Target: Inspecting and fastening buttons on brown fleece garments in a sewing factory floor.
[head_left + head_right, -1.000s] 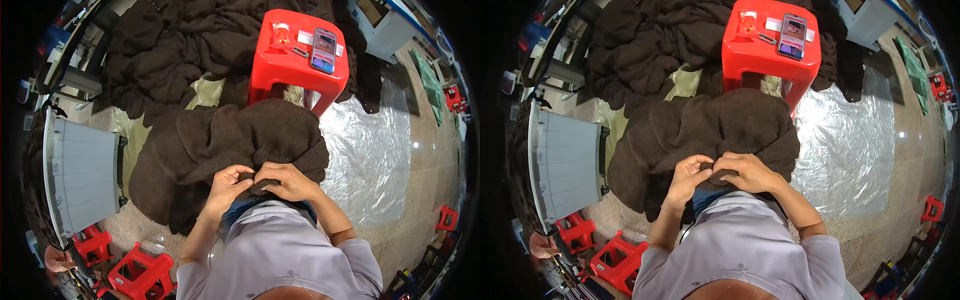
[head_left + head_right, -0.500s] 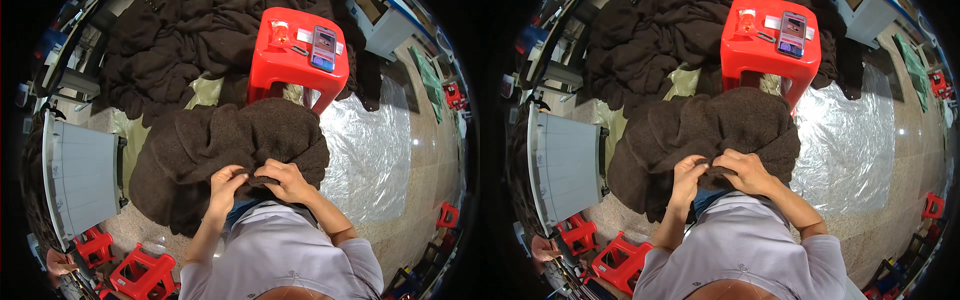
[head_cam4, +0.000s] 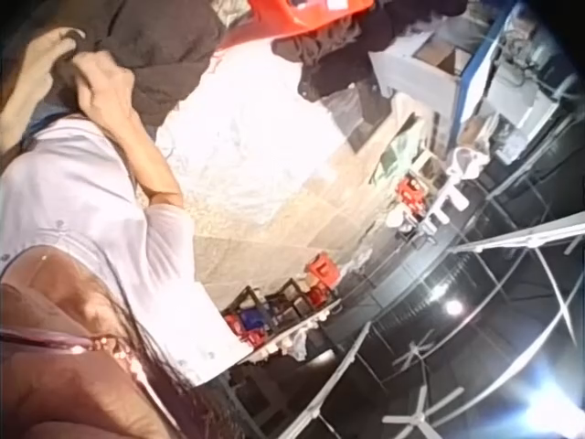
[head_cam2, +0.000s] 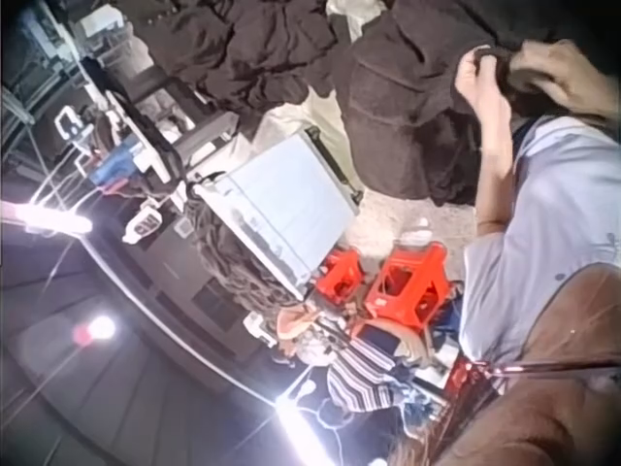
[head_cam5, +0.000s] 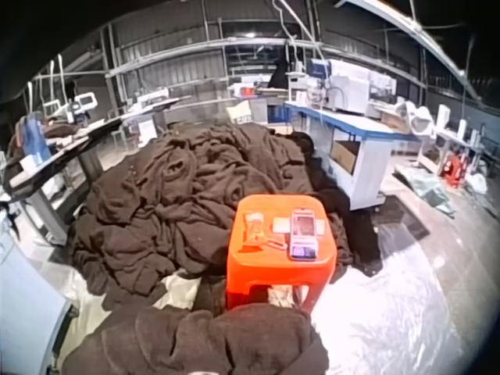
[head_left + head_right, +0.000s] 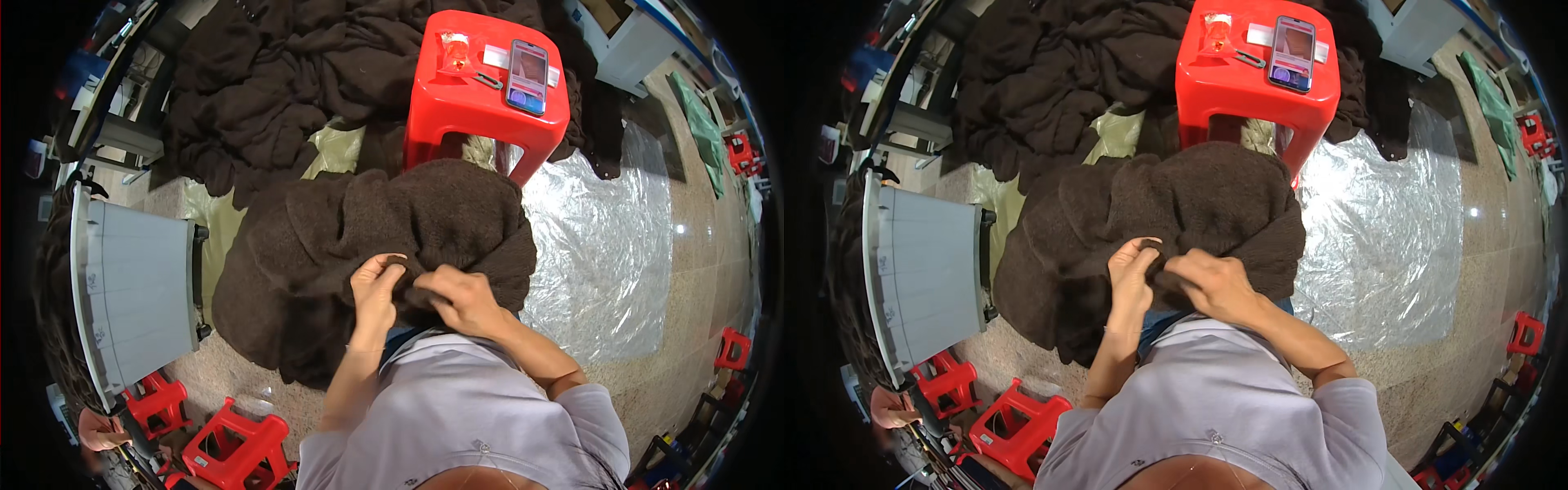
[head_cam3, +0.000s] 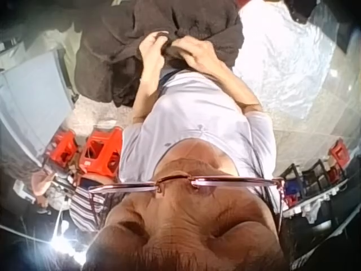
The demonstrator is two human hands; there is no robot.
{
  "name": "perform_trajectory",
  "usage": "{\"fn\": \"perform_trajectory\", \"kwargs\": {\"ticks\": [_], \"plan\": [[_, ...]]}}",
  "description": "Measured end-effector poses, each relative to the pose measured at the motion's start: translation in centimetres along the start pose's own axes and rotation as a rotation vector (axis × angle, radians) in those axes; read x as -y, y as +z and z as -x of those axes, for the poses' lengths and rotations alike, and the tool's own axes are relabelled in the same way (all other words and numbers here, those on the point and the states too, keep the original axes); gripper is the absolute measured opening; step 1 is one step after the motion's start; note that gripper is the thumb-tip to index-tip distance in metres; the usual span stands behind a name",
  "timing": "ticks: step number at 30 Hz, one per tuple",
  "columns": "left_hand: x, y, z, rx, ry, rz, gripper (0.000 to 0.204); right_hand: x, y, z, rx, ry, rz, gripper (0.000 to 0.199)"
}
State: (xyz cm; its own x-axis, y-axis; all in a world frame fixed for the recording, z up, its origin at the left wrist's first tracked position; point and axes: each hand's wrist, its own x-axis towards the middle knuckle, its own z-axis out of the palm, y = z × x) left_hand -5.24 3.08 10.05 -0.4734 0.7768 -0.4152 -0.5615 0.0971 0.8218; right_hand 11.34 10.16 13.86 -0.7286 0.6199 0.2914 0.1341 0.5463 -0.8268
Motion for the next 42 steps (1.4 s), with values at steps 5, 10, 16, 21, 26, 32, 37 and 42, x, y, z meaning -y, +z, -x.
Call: {"fn": "perform_trajectory", "kwargs": {"ticks": [5, 10, 16, 21, 26, 32, 37, 42], "plan": [[-4.1, 1.5, 1.4, 0.11, -0.262, 0.086, 0.004, 1.2, -0.4, 1.0, -0.321, -0.108, 0.192, 0.034], [-4.6, 2.2, 2.8, 0.18, -0.241, 0.189, 0.009, 1.4, 0.2, 0.6, -0.34, -0.295, 0.2, 0.034], [-3.6, 1.6, 3.4, 0.205, -0.135, 0.121, 0.014, 1.3, 0.5, -0.4, -0.32, -0.305, 0.33, 0.034], [-2.5, 0.5, 3.2, 0.167, 0.158, -0.188, 0.016, 1.1, 0.3, -0.6, -0.142, -0.072, 0.147, 0.033], [-2.8, -0.1, 3.4, 0.282, 0.212, -0.359, 0.014, 1.2, -2.2, -2.3, 0.078, 0.227, -0.301, 0.03], [-3.1, 0.4, 3.5, 0.275, 0.235, -0.407, 0.01, 0.9, -2.7, -2.0, 0.294, 0.22, -0.222, 0.017], [-1.6, 1.4, 5.2, 0.146, 0.624, -0.611, 0.018, 1.8, -0.1, -0.8, -0.093, 0.123, -0.137, 0.015], [-1.1, 1.9, 4.1, 0.183, 0.618, -0.586, 0.027, 0.6, 2.4, -0.1, -0.378, -0.072, 0.157, 0.017]]}}
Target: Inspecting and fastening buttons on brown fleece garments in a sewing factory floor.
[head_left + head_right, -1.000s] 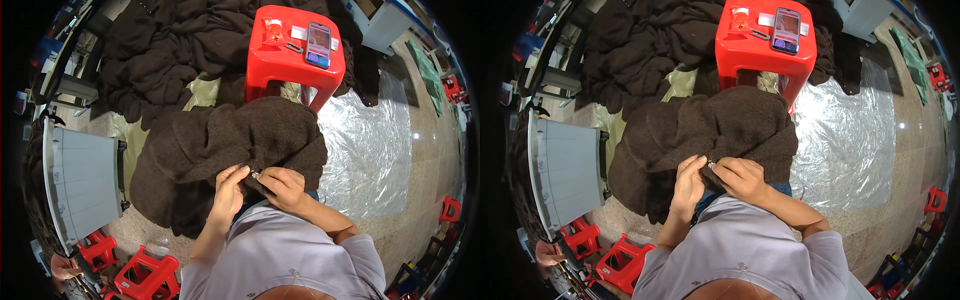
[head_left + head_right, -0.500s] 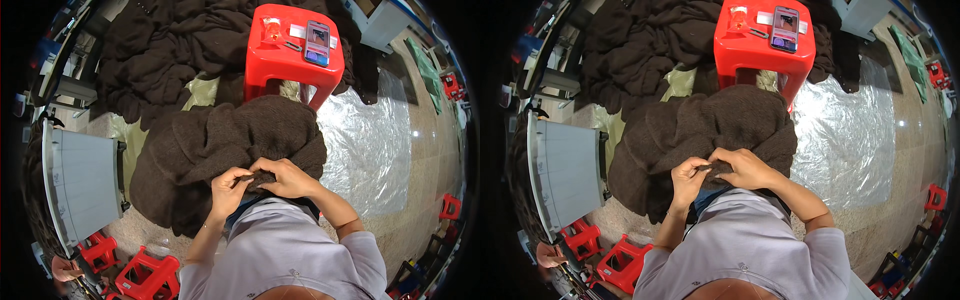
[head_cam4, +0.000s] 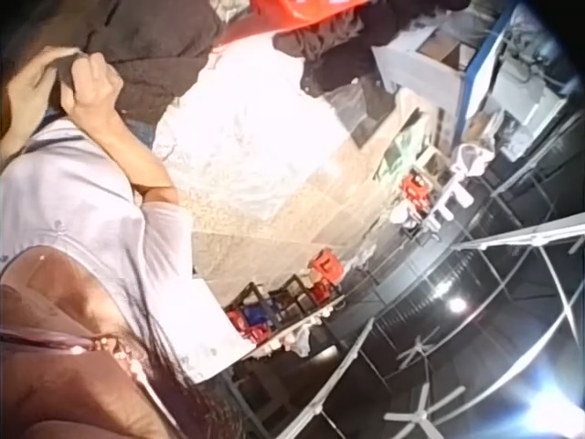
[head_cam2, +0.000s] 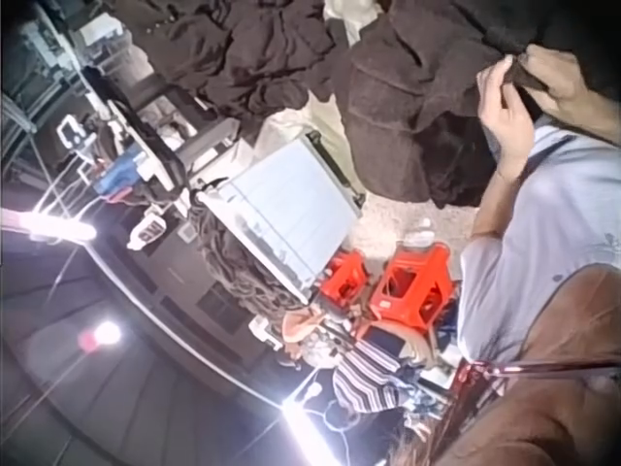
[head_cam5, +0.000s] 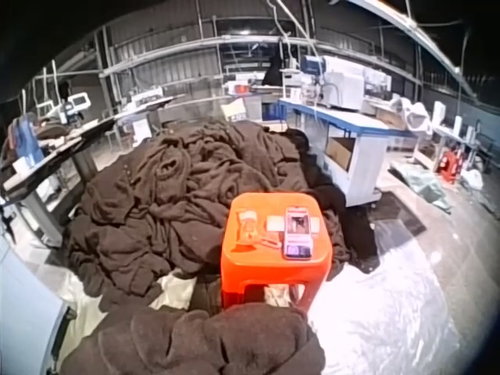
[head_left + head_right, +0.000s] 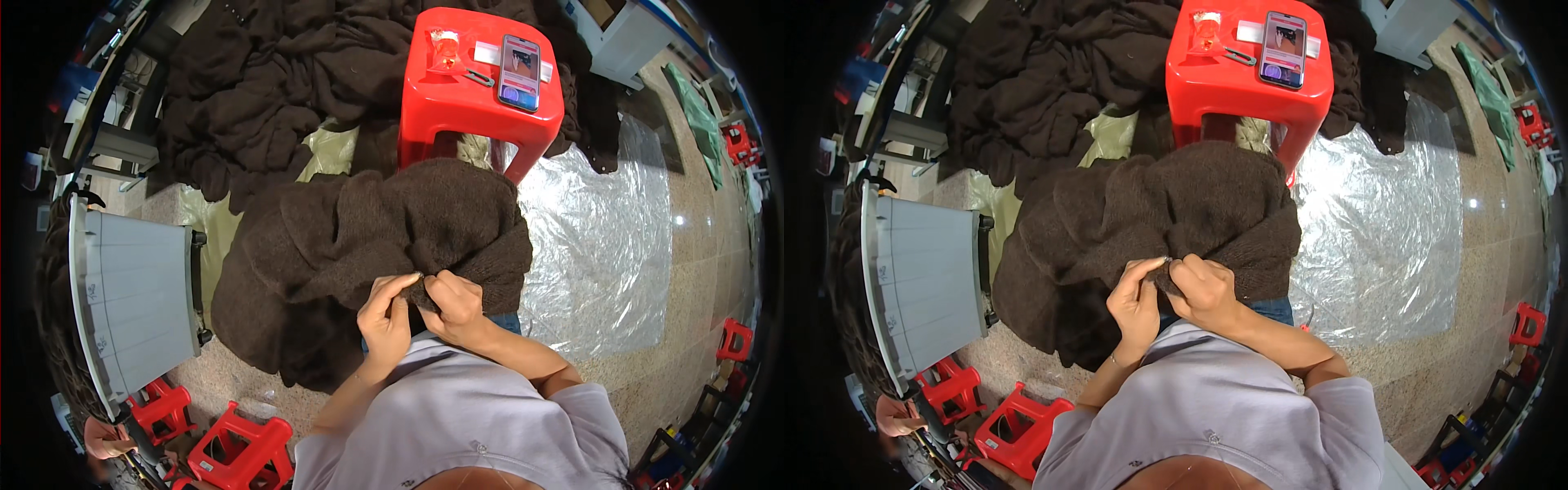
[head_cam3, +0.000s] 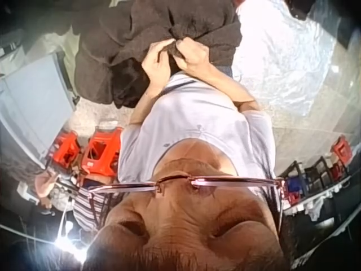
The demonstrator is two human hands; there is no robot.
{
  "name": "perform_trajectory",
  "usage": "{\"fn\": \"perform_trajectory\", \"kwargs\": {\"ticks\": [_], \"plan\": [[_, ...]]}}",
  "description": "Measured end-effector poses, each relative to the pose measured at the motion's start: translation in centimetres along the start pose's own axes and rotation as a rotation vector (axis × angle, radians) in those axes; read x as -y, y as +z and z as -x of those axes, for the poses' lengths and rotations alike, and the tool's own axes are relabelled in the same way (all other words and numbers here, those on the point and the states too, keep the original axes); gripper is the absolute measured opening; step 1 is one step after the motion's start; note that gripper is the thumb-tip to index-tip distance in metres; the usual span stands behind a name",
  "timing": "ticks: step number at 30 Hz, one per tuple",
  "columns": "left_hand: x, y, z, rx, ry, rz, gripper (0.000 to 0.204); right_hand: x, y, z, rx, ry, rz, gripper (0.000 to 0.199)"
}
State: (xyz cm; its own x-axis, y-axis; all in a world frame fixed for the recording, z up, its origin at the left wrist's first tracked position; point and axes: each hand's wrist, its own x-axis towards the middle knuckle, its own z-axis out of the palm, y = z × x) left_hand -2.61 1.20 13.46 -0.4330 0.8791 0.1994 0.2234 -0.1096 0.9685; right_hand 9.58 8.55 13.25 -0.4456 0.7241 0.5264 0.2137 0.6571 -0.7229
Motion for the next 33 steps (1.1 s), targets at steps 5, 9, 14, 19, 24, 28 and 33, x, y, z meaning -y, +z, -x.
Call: {"fn": "perform_trajectory", "kwargs": {"ticks": [5, 9, 14, 19, 24, 28, 33], "plan": [[0.4, -1.7, -1.5, 0.125, -0.182, -0.454, 0.031, -2.1, -2.0, -1.0, -0.043, 0.149, 0.021, 0.027], [4.2, -6.4, -0.9, -0.003, -0.577, 0.231, 0.018, -6.2, -5.2, -1.7, 0.079, 0.554, -0.201, 0.022], [0.6, -5.8, -2.4, -0.013, -0.722, 0.521, 0.01, -5.0, -5.2, -3.1, 0.253, 0.474, -0.372, 0.034], [-1.4, -3.4, -3.6, 0.052, -0.659, 0.44, 0.014, -2.1, -2.9, -5.3, 0.474, 0.286, -0.478, 0.039], [-1.0, -4.0, -3.3, 0.172, -0.649, 0.418, 0.015, -3.4, -1.7, -4.7, 0.459, 0.364, -0.588, 0.012], [-0.5, -4.0, -3.4, 0.224, -0.72, 0.48, 0.015, -3.0, -0.8, -3.6, 0.37, 0.599, -0.642, 0.014], [-0.3, -2.8, -3.5, 0.097, -0.669, 0.552, 0.014, -3.1, -0.4, -3.0, 0.308, 0.584, -0.58, 0.014]]}}
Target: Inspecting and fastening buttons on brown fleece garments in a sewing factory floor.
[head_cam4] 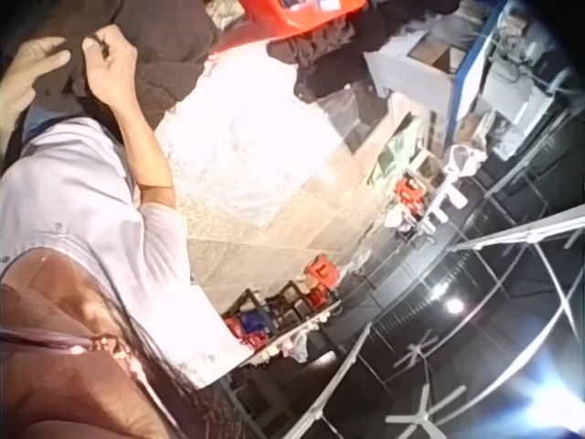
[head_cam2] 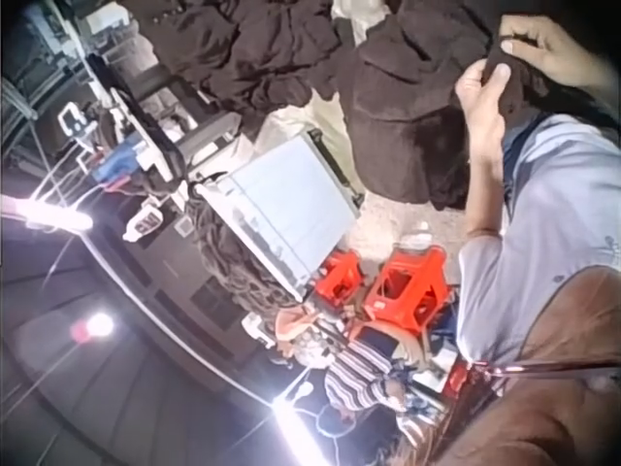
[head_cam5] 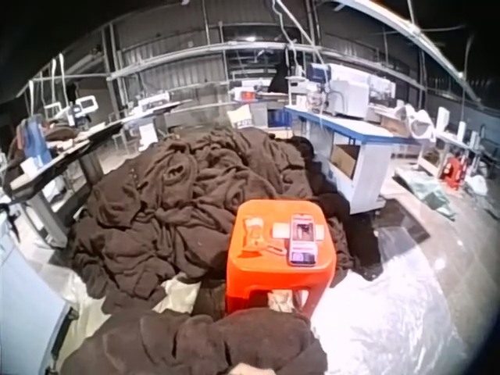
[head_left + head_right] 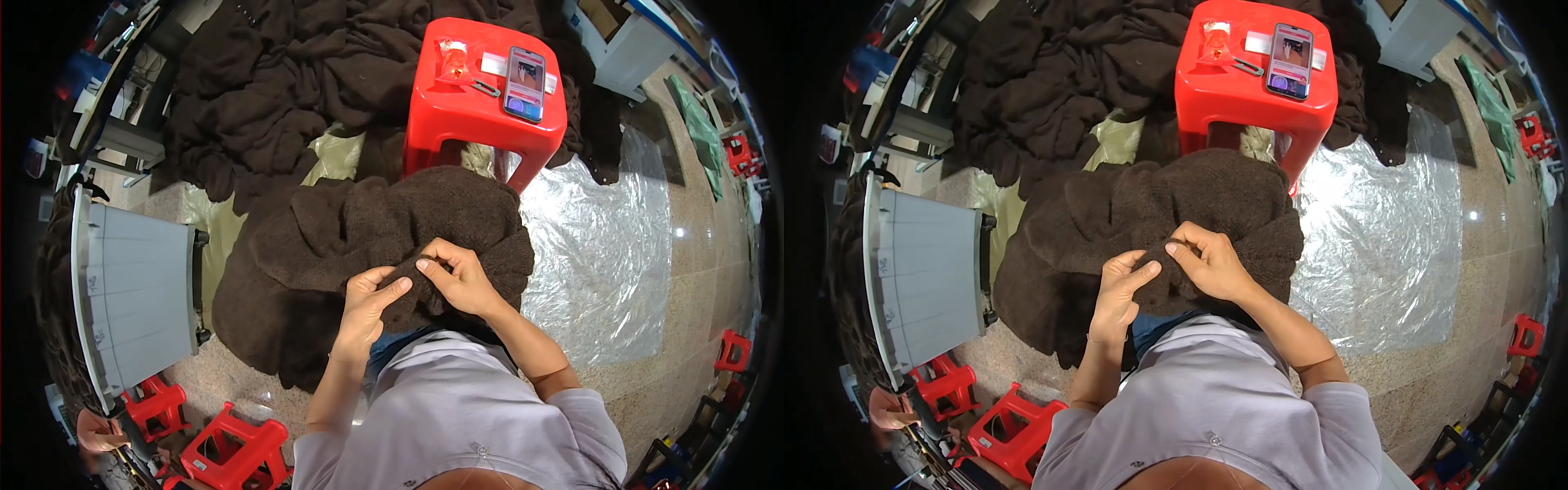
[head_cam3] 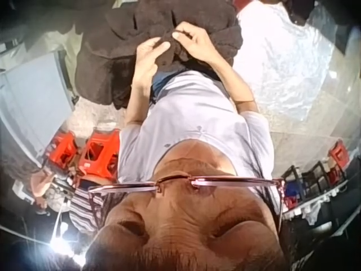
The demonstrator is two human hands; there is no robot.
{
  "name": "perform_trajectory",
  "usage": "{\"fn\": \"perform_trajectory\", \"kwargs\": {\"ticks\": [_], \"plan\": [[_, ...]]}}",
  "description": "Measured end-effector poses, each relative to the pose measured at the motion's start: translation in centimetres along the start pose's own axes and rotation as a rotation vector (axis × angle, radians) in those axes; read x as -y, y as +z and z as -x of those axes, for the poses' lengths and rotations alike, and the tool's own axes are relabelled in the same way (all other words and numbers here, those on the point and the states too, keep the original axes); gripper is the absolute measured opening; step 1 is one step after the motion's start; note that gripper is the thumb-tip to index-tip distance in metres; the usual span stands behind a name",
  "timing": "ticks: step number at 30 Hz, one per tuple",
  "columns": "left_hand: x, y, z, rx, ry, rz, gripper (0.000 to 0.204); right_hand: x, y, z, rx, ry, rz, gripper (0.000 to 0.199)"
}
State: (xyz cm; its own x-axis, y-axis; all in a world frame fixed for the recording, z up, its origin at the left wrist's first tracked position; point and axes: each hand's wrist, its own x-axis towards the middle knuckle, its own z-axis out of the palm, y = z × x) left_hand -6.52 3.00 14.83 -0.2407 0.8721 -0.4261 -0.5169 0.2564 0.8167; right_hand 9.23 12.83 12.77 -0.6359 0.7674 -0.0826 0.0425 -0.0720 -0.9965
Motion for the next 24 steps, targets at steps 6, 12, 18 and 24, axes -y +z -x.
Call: {"fn": "perform_trajectory", "kwargs": {"ticks": [6, 12, 18, 24], "plan": [[0.5, -0.1, -0.2, -0.026, -0.043, -0.02, 0.017, 0.4, 0.4, 0.3, -0.013, -0.065, 0.071, 0.01], [0.5, -0.3, -0.2, -0.021, -0.032, -0.039, 0.015, 0.5, 0.3, 0.5, -0.005, -0.054, 0.138, 0.009], [2.1, -1.0, -0.7, -0.036, 0.085, -0.125, 0.011, 0.7, 0.4, 0.4, 0.12, -0.063, 0.171, 0.011], [3.8, -0.1, -0.9, -0.15, 0.215, 0.051, 0.016, 0.4, 1.6, 1.2, 0.011, -0.391, 0.403, 0.009]]}}
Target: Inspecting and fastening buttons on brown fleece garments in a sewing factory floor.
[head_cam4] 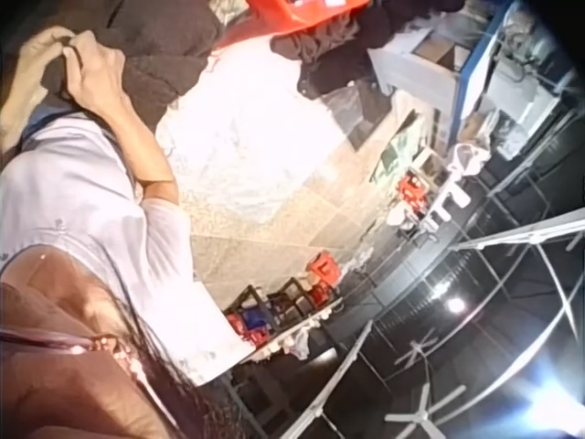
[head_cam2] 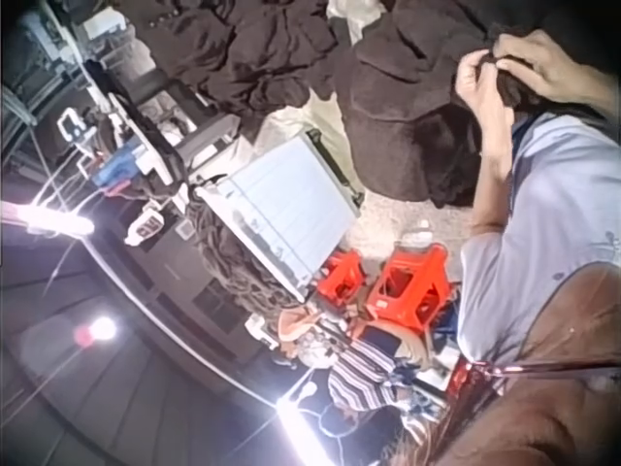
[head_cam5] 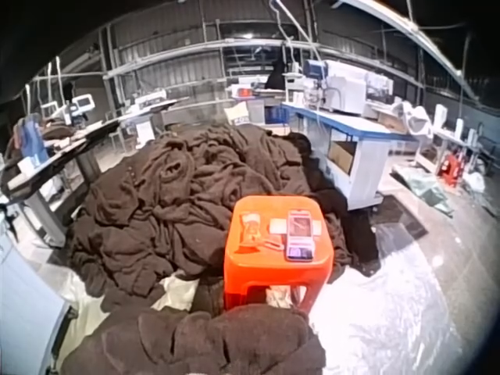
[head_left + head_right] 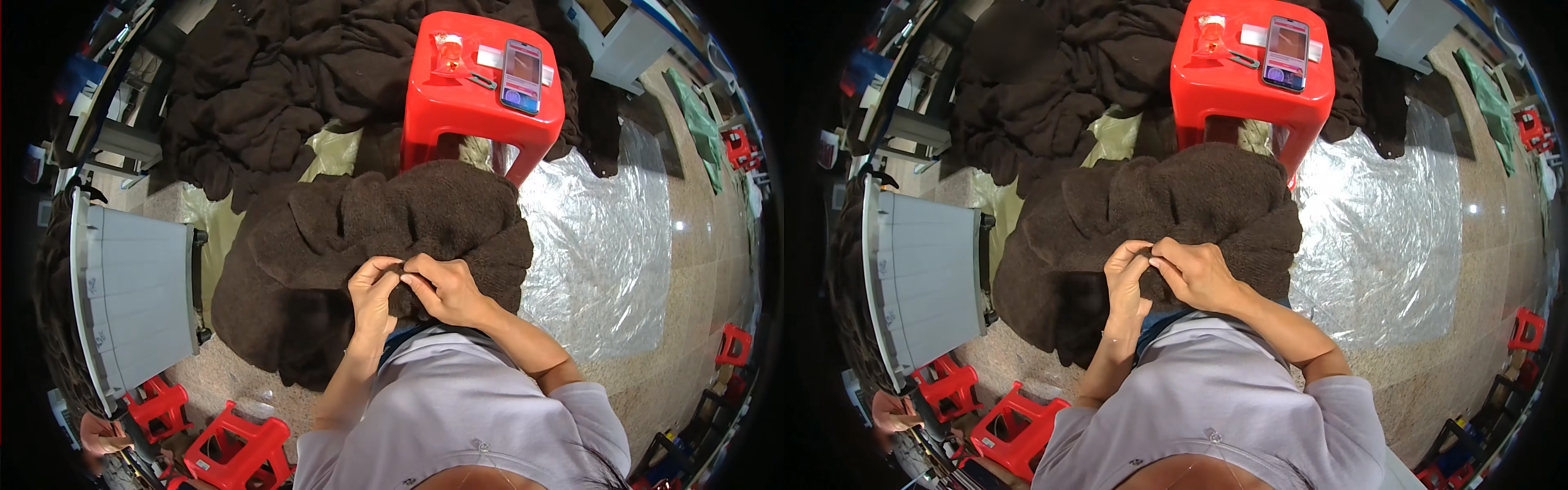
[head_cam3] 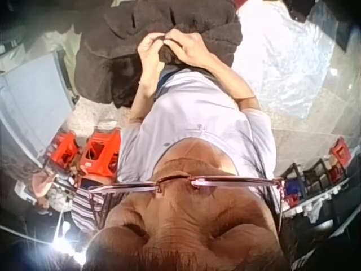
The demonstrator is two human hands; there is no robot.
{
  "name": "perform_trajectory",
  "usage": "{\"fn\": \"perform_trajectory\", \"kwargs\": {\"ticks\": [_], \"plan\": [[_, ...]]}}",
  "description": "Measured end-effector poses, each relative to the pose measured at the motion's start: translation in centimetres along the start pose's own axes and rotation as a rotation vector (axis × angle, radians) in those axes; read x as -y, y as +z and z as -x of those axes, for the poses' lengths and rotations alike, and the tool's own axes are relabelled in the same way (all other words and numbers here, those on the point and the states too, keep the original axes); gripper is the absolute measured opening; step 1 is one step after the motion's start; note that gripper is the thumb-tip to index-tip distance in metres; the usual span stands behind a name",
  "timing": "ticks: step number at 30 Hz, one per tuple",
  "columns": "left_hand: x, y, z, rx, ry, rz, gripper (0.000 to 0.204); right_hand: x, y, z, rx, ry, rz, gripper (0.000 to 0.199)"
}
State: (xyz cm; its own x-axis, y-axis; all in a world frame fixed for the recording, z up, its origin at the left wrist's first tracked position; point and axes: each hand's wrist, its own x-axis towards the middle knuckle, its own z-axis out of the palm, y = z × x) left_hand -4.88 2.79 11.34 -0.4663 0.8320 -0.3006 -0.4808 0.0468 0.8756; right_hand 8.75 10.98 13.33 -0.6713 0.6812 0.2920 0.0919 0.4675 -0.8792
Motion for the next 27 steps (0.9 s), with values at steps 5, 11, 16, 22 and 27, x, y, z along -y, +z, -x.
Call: {"fn": "perform_trajectory", "kwargs": {"ticks": [5, 11, 16, 22, 27], "plan": [[-0.8, 0.8, 0.3, -0.003, -0.035, 0.058, 0.018, -0.3, -1.3, 0.2, 0.066, 0.095, -0.126, 0.019], [-3.3, -3.2, -0.7, 0.053, -0.246, 0.178, 0.013, -3.4, -8.2, 2.4, 0.06, 0.246, -0.057, 0.027], [-5.3, -0.3, 0.0, 0.0, -0.292, 0.358, 0.015, -3.1, -9.8, 3.6, -0.102, 0.213, -0.05, 0.027], [-3.8, -1.0, -0.3, 0.007, -0.287, 0.264, 0.012, -1.2, -10.9, 4.2, -0.33, 0.172, 0.259, 0.023], [-2.8, 1.5, 0.2, 0.079, -0.158, 0.045, 0.01, 2.2, -7.9, 2.2, -0.113, -0.072, 0.205, 0.033]]}}
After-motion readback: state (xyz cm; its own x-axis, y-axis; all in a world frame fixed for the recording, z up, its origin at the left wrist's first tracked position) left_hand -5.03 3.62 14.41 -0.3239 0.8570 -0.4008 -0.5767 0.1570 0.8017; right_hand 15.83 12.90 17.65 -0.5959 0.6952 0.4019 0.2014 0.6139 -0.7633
